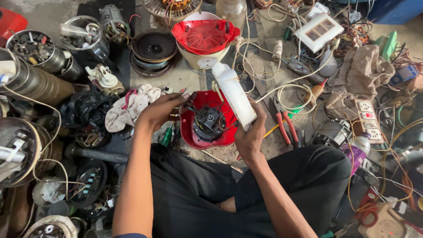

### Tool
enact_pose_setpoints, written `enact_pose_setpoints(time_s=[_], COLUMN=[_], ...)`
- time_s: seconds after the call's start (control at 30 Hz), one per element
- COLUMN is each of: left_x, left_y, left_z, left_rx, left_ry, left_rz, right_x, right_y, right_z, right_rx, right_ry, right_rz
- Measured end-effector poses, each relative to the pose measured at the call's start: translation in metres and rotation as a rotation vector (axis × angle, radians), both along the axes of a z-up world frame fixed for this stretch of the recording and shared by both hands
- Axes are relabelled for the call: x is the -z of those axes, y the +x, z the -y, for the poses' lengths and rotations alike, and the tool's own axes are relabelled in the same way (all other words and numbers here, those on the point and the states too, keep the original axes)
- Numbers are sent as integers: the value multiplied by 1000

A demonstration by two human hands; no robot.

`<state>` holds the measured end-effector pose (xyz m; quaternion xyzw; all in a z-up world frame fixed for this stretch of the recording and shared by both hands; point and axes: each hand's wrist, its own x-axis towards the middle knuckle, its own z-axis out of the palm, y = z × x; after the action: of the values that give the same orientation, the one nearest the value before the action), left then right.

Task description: The person disassembles the internal components of a red appliance base using a screwdriver and pliers, handles a white plastic cover and wires, and then reattaches the white base plate.

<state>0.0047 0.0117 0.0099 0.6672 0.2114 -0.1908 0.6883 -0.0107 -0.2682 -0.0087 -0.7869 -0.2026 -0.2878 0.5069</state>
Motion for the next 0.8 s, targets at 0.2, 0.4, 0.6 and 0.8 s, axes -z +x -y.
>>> enact_pose_setpoints(time_s=[0.2, 0.4, 0.6, 0.8], left_x=[3, 40, 83, 91], left_y=[-9, -17, -4, -3], left_z=[6, 34, 40, 37], left_rx=[-7, -231, -326, -339], left_ry=[-54, -180, -179, -192], left_rz=[-8, 305, 474, 464], right_x=[-15, -46, -57, -54], right_y=[2, -1, -8, -16], right_z=[7, 23, 23, 14], right_rx=[-245, -556, -585, -498], right_ry=[-170, -847, -872, -851], right_rz=[61, 239, 152, 106])
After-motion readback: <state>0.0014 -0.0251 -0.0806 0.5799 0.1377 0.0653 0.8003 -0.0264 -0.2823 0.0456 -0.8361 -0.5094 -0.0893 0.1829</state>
